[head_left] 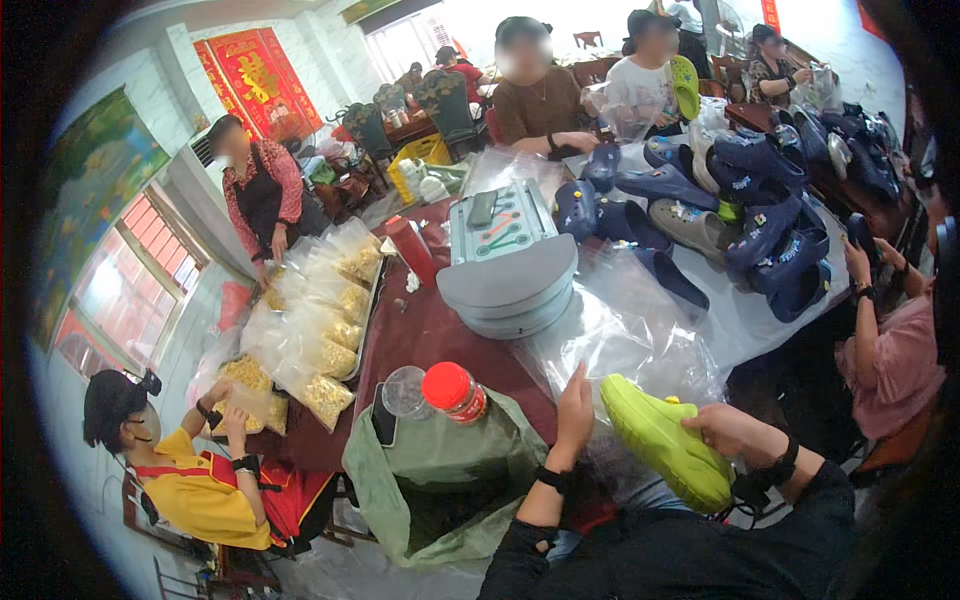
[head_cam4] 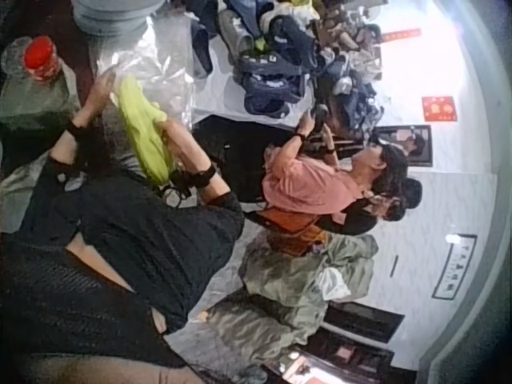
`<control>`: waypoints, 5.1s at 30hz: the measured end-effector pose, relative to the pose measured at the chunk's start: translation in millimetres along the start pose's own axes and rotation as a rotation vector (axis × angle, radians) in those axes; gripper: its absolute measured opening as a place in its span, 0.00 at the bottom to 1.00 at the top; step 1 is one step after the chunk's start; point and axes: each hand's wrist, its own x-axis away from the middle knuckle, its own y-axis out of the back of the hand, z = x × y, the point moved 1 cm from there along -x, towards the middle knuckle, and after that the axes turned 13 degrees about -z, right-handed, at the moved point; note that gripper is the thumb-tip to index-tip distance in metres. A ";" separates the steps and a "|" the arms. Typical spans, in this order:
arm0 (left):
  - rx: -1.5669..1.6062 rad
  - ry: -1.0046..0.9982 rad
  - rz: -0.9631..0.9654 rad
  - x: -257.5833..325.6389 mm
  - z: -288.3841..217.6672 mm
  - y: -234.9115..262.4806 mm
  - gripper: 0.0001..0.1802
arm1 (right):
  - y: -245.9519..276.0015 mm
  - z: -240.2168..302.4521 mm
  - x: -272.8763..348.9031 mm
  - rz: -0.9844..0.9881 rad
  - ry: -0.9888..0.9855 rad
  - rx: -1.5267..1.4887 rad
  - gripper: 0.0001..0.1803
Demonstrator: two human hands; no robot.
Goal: Packing plastic clogs into clear plastic bags in a factory finishing area.
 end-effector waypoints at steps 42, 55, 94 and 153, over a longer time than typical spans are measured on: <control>-0.455 -0.502 0.088 13.0 -48.0 7.8 0.28 | -58.3 0.9 -54.9 0.032 0.401 -0.467 0.13; -0.439 -0.438 0.151 26.0 -50.3 6.4 0.29 | -70.0 4.7 -50.6 -0.016 0.417 -0.478 0.14; 0.248 0.347 -0.051 46.0 -18.2 1.9 0.37 | -57.4 -24.6 -90.7 0.305 0.185 -0.648 0.25; 0.178 0.312 -0.105 58.5 -27.3 -7.1 0.28 | -65.0 -3.7 -64.2 -0.739 1.526 0.694 0.35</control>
